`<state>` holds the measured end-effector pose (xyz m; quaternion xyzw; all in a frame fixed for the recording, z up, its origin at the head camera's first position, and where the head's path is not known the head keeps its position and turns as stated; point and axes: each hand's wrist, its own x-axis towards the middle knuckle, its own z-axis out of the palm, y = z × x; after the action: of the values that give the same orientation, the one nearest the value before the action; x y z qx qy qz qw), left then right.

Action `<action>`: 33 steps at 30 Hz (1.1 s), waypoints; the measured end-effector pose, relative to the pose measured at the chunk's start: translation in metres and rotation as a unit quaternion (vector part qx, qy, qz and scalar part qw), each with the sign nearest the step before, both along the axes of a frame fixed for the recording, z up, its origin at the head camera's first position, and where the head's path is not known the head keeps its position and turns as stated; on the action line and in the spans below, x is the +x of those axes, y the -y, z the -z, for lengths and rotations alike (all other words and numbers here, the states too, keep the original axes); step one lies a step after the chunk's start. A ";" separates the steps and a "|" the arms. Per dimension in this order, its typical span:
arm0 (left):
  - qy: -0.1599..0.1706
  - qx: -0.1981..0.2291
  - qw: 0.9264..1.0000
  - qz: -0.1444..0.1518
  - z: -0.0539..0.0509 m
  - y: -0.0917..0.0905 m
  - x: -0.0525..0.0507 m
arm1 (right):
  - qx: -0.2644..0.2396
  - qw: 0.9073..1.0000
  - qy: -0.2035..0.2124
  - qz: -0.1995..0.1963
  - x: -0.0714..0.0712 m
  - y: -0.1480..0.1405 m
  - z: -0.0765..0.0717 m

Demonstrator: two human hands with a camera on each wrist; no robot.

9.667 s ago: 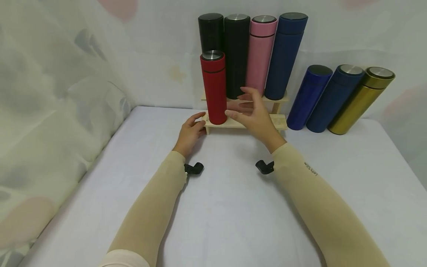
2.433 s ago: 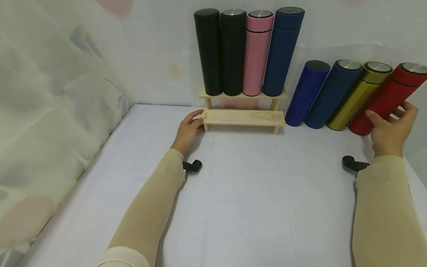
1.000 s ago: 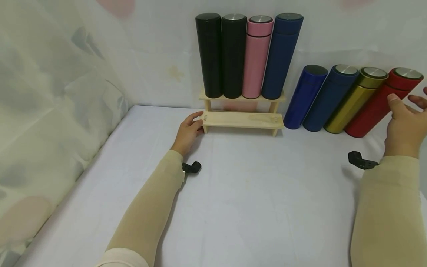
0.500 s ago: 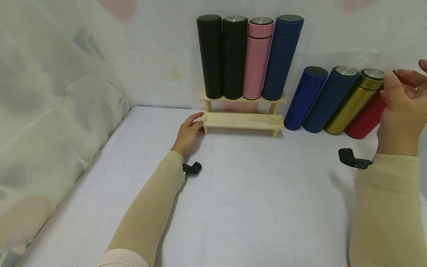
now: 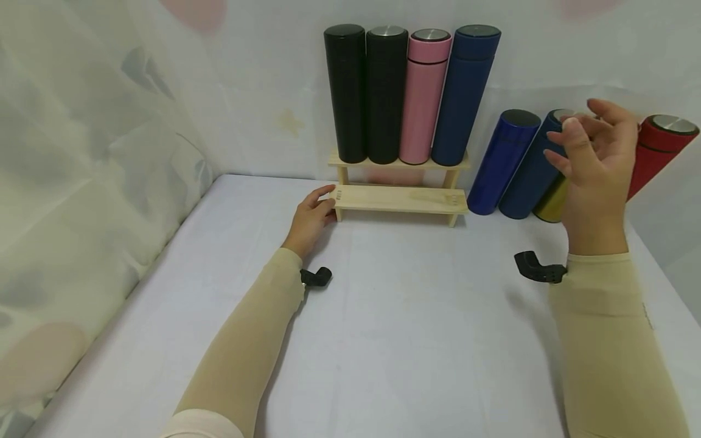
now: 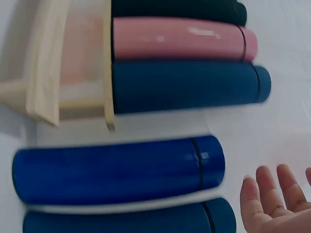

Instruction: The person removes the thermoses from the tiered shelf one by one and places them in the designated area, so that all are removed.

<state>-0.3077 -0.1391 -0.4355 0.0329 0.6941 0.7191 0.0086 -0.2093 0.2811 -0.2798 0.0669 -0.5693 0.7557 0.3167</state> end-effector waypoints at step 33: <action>0.001 0.001 1.000 0.002 0.000 0.001 -0.001 | 0.276 0.953 0.123 0.009 -0.077 0.073 0.017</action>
<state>-0.3084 -0.1401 -0.4359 0.0332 0.6932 0.7199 0.0104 -0.2860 0.2085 -0.2973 0.0532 -0.7906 0.5688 0.2205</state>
